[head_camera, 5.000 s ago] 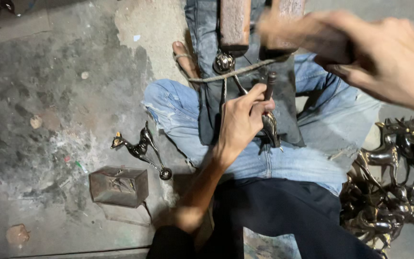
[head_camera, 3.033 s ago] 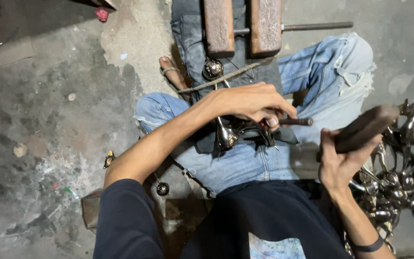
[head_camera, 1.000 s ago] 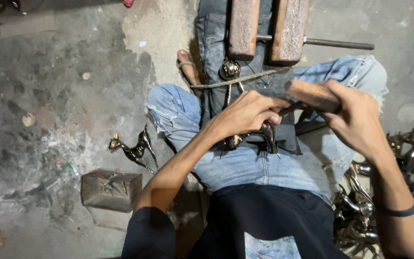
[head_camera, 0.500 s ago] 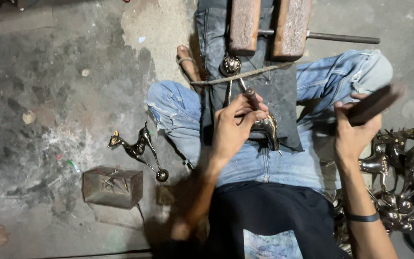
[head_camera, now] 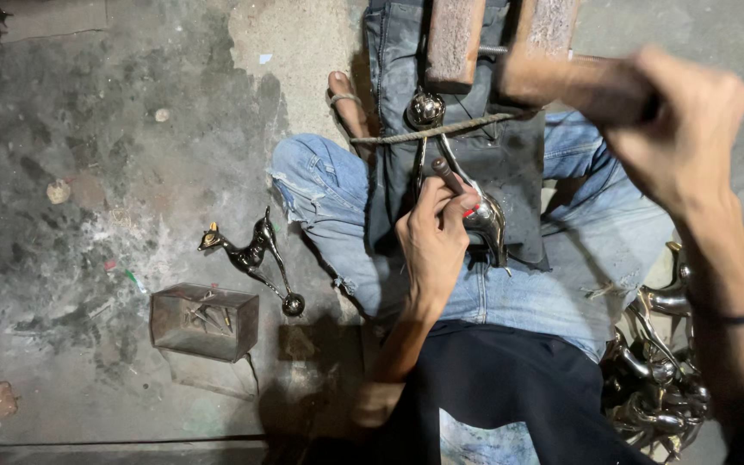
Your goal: The person sits on the floor and uses a hammer and chisel to shape a metal deer figurine. They repeatedly strike the chisel against the figurine, repositioning it as needed, and briefly inspect the surface before continuing.
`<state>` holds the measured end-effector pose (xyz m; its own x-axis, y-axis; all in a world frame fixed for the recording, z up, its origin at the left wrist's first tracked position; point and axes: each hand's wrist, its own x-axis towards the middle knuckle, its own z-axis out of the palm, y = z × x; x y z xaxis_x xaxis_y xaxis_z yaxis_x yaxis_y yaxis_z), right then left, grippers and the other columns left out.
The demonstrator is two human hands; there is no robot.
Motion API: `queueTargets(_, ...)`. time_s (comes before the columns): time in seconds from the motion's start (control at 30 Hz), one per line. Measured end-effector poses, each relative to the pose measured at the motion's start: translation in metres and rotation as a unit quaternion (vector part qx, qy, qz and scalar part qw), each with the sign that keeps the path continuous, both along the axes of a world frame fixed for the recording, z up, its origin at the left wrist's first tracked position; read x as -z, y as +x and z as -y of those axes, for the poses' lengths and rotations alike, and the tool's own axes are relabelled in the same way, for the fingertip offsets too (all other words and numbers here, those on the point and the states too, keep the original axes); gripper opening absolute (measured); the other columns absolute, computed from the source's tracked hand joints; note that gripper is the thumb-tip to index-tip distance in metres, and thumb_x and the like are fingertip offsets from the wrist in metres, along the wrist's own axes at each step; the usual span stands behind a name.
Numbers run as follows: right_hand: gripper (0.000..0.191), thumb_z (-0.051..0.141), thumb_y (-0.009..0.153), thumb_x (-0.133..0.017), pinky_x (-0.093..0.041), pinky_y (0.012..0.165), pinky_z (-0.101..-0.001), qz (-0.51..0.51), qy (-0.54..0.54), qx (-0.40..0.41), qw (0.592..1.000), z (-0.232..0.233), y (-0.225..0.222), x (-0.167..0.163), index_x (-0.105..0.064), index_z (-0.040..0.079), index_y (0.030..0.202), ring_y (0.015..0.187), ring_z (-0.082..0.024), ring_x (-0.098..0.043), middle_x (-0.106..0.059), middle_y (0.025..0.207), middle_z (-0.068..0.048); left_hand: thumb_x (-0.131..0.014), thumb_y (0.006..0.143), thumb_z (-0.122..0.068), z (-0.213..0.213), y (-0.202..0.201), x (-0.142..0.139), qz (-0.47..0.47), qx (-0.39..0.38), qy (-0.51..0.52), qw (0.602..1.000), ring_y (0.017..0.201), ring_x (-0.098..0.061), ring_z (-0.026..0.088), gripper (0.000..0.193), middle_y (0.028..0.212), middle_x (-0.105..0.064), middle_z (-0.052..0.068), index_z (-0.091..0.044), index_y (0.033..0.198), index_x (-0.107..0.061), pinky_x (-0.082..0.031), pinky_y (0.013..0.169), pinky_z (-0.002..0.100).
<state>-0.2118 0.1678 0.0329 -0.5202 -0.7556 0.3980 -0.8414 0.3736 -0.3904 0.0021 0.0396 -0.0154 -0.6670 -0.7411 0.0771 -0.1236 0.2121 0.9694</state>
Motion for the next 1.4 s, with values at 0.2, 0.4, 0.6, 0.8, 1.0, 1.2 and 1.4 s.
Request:
queueTargets(0.2, 0.058, 0.006, 0.070, -0.082, -0.058, 0.061, -0.0361, -0.137, 0.144, -0.144, 0.969, 0.043, 0.008, -0.034, -0.072, 0.018, 0.126, 0.076, -0.026, -0.075, -0.078, 0.095, -0.007, -0.065, 0.098, 0.004, -0.007, -0.002, 0.003, -0.008, -0.035, -0.009, 0.999, 0.083, -0.079, 0.018, 0.006, 0.090, -0.077, 0.009, 0.000, 0.100, -0.061, -0.061, 0.073, 0.028)
queueTargets(0.4, 0.069, 0.006, 0.074, -0.071, -0.057, 0.074, -0.0386, -0.031, 0.052, -0.189, 0.980, 0.060, 0.018, -0.037, -0.059, 0.021, 0.140, 0.089, -0.027, -0.073, -0.075, 0.107, -0.007, -0.066, 0.097, 0.001, -0.012, -0.001, 0.007, 0.010, -0.060, -0.049, 0.997, 0.083, -0.078, 0.021, 0.006, 0.090, -0.077, 0.010, -0.003, 0.100, -0.064, -0.060, 0.073, 0.031)
queueTargets(0.6, 0.045, 0.031, 0.092, -0.074, -0.058, 0.099, -0.0461, -0.269, 0.224, -0.153, 0.924, 0.060, 0.020, -0.035, -0.058, 0.040, 0.133, 0.090, -0.013, -0.074, -0.074, 0.099, 0.006, -0.065, 0.097, 0.000, -0.013, 0.000, 0.007, 0.018, -0.060, -0.030, 0.998, 0.081, -0.079, 0.021, 0.004, 0.090, -0.077, 0.009, -0.004, 0.099, -0.064, -0.059, 0.070, 0.031)
queueTargets(0.8, 0.058, 0.028, 0.091, -0.072, -0.057, 0.078, -0.0396, -0.154, 0.193, -0.144, 0.958, 0.057, 0.015, -0.059, -0.056, 0.035, 0.147, 0.077, -0.021, -0.072, -0.076, 0.105, -0.004, -0.069, 0.097, -0.003, -0.016, 0.000, 0.006, 0.010, -0.074, -0.059, 0.996, 0.079, -0.078, 0.022, 0.006, 0.088, -0.076, 0.009, -0.004, 0.097, -0.063, -0.058, 0.070, 0.031)
queueTargets(1.0, 0.055, 0.024, 0.090, -0.065, -0.055, 0.098, -0.0429, -0.181, 0.152, -0.157, 0.959, 0.047, 0.013, -0.061, -0.055, 0.028, 0.144, 0.083, -0.019, -0.072, -0.077, 0.109, -0.003, -0.068, 0.099, -0.004, -0.016, 0.001, 0.006, 0.011, -0.069, -0.088, 0.994, 0.080, -0.078, 0.021, 0.005, 0.091, -0.077, 0.007, -0.006, 0.097, -0.064, -0.060, 0.069, 0.031)
queueTargets(1.2, 0.064, 0.030, 0.086, -0.063, -0.054, 0.087, -0.0452, -0.083, 0.166, -0.140, 0.973, 0.031, 0.009, -0.048, -0.055, 0.024, 0.149, 0.087, -0.028, -0.071, -0.076, 0.111, -0.005, -0.065, 0.099, -0.002, -0.011, 0.001, 0.006, -0.016, -0.032, -0.097, 0.995, 0.083, -0.077, 0.024, 0.003, 0.093, -0.076, 0.009, -0.004, 0.101, -0.065, -0.060, 0.072, 0.032)
queueTargets(1.4, 0.053, 0.034, 0.095, -0.067, -0.054, 0.075, -0.0431, -0.015, 0.118, -0.095, 0.988, 0.011, 0.001, -0.038, -0.056, 0.023, 0.145, 0.078, -0.028, -0.069, -0.072, 0.096, -0.010, -0.061, 0.100, -0.001, 0.000, -0.001, 0.008, 0.006, 0.050, -0.109, 0.993, 0.087, -0.077, 0.025, 0.005, 0.093, -0.076, 0.008, -0.005, 0.102, -0.062, -0.061, 0.074, 0.033)
